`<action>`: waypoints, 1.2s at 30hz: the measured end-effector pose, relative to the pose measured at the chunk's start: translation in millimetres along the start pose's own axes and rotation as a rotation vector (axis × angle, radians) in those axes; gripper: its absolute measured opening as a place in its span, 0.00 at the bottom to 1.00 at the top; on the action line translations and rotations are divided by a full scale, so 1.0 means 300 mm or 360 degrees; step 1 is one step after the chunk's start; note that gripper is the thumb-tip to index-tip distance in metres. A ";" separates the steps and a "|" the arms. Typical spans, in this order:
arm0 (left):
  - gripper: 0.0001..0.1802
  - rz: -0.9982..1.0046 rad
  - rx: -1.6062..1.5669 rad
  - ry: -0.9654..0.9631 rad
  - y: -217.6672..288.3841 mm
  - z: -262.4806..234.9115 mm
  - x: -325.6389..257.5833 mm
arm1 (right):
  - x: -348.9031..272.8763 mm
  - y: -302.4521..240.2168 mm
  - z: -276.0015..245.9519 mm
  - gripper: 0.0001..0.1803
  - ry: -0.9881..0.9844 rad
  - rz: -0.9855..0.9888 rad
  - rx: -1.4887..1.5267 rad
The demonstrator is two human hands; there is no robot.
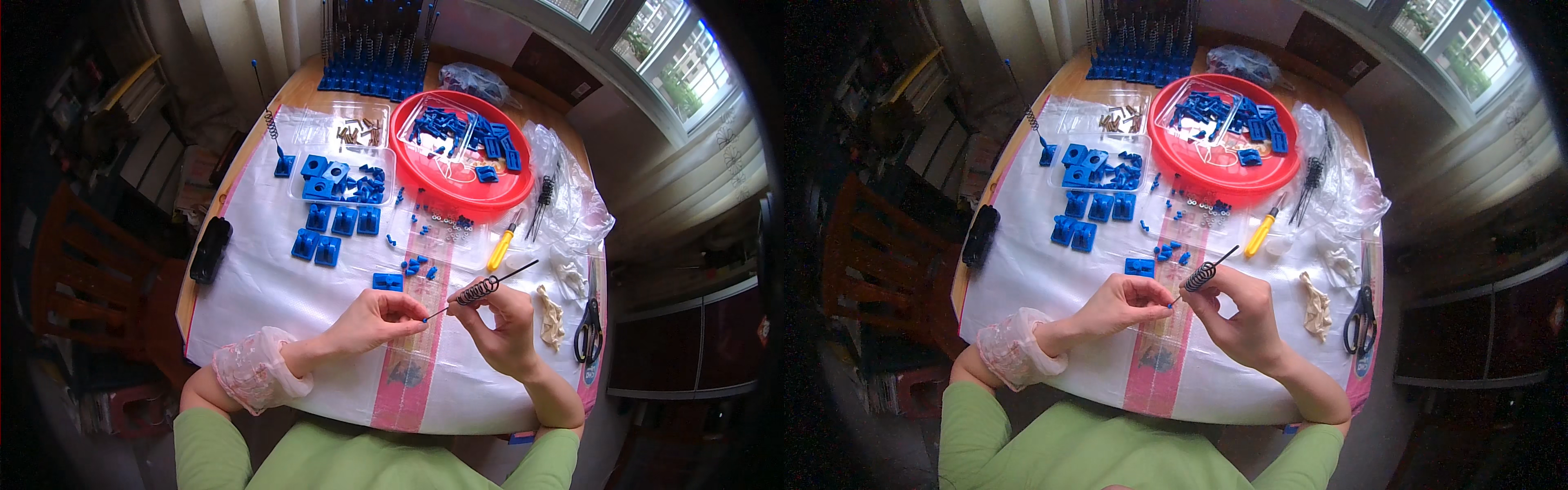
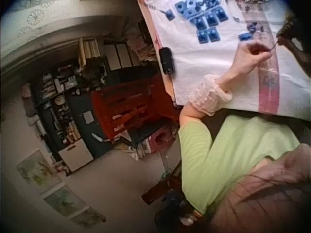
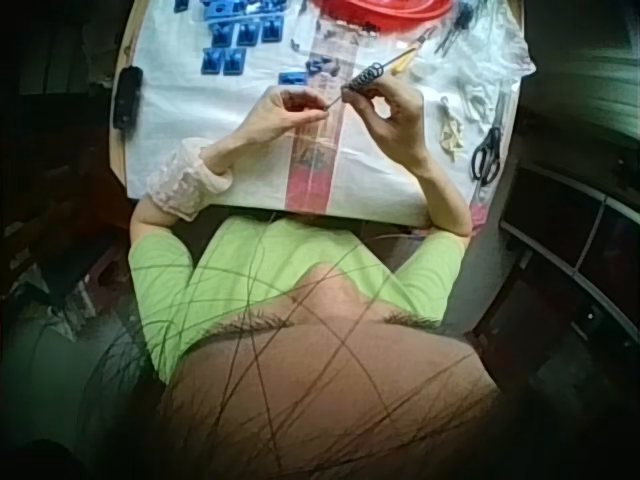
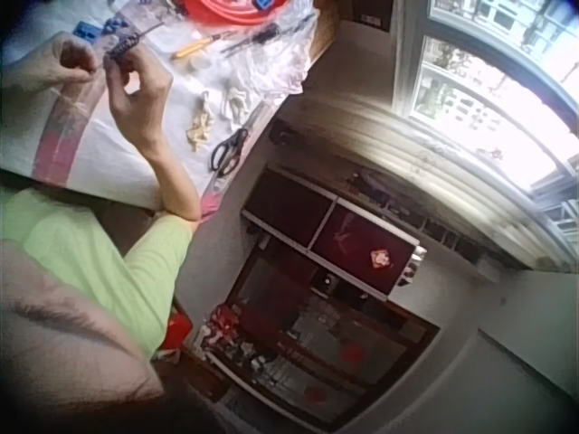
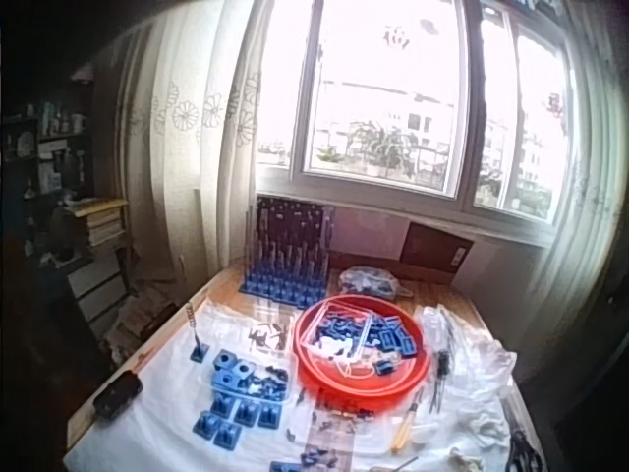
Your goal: Assembling small plastic and metal components using a screwdriver and various parts on a table.
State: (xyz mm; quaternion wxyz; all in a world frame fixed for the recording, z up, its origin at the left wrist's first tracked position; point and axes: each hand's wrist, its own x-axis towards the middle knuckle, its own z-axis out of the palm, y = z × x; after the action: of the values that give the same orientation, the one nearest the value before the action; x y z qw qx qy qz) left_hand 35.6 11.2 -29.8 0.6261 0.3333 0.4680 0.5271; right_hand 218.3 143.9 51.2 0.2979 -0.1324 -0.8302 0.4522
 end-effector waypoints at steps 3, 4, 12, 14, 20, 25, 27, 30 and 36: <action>0.10 0.0000 -0.0008 0.0002 0.006 0.003 -0.001 | -0.001 -0.001 -0.002 0.07 0.0014 -0.0002 0.0002; 0.10 0.0003 -0.0007 -0.0001 0.006 0.003 0.000 | -0.001 -0.003 -0.003 0.07 0.0012 0.0002 0.0001; 0.10 0.0015 -0.0001 -0.0003 0.003 0.002 0.001 | -0.002 -0.001 0.001 0.07 -0.0020 0.0013 -0.0003; 0.10 0.0012 -0.0004 -0.0005 0.002 0.001 0.000 | -0.001 -0.002 0.000 0.07 -0.0023 0.0016 -0.0010; 0.10 0.0004 -0.0004 -0.0004 0.002 0.001 0.000 | -0.001 -0.006 0.002 0.07 -0.0016 0.0015 -0.0010; 0.09 0.0008 0.0000 -0.0020 0.003 0.000 0.001 | -0.001 -0.010 -0.001 0.07 -0.0019 0.0005 -0.0022; 0.09 0.0010 0.0000 -0.0021 0.003 0.000 0.001 | -0.001 -0.009 0.000 0.07 -0.0025 0.0006 -0.0018; 0.09 0.0011 -0.0005 -0.0018 0.000 -0.001 0.002 | 0.000 -0.006 -0.001 0.07 -0.0032 0.0015 -0.0020; 0.09 0.0014 -0.0013 -0.0012 0.004 0.001 0.001 | 0.000 -0.009 0.002 0.07 -0.0022 0.0010 -0.0013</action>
State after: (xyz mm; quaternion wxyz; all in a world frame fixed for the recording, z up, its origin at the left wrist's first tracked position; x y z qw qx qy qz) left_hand 35.3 11.6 -28.7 0.6268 0.3350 0.4620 0.5306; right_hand 218.2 142.0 53.3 0.2901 -0.1329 -0.8338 0.4506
